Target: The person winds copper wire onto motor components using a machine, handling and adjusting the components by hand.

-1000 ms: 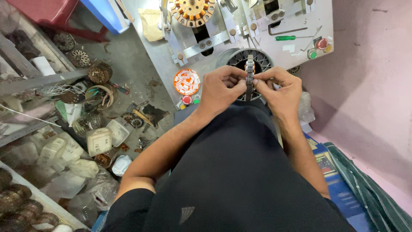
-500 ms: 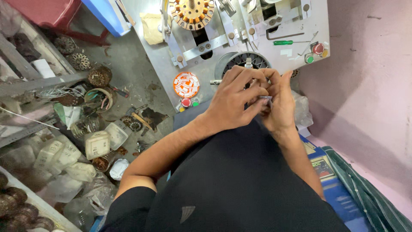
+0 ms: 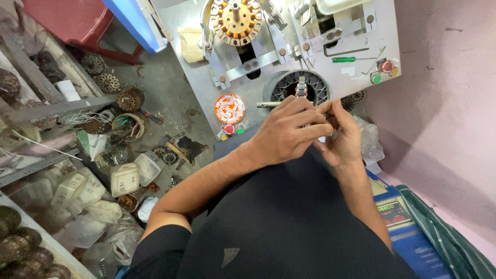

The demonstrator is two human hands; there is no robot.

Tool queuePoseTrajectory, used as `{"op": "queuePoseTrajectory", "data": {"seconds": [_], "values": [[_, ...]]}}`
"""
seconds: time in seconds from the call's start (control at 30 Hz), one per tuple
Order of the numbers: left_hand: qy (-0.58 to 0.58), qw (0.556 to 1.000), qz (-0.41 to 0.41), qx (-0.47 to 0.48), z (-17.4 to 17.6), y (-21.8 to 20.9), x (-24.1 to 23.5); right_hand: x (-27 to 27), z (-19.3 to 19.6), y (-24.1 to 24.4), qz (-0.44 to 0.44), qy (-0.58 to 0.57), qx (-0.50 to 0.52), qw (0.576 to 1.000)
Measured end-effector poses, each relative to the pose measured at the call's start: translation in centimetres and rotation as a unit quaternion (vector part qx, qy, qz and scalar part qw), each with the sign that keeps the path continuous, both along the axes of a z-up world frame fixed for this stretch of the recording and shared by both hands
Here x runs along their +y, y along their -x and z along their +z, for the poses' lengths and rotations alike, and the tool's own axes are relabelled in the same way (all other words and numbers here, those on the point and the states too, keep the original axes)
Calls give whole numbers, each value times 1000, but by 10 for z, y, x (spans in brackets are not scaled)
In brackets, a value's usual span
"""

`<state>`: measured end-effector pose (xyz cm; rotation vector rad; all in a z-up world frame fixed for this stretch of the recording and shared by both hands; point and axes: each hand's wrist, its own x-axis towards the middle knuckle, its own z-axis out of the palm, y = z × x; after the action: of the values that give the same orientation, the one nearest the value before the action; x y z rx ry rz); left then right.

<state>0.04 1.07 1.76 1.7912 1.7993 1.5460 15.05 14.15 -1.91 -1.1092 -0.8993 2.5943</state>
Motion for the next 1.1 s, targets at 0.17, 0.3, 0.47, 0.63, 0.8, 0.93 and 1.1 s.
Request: {"op": "queuePoseTrajectory", "data": {"seconds": [0.17, 0.3, 0.47, 0.63, 0.8, 0.93, 1.1], "values": [[4, 985, -25, -169, -7, -8, 1, 3, -12, -13, -32, -105, 51, 993], [29, 945, 14, -326, -23, -7, 2, 2, -2, -17, -11, -245, 170, 954], [115, 806, -21, -581, -40, -4, 5, -4, 31, -5, 84, -660, 59, 745], [106, 778, -52, -617, -41, -7, 1, -11, 40, 9, 67, -571, 98, 812], [121, 764, -22, -633, -41, -3, 0, -4, 25, 9, -13, -98, 206, 974], [95, 741, -19, -665, -48, 0, -1, 0, 19, 6, 25, -167, 135, 976], [94, 720, -27, -687, -53, 2, -1, -7, 28, 9, 91, -432, -17, 897]]}}
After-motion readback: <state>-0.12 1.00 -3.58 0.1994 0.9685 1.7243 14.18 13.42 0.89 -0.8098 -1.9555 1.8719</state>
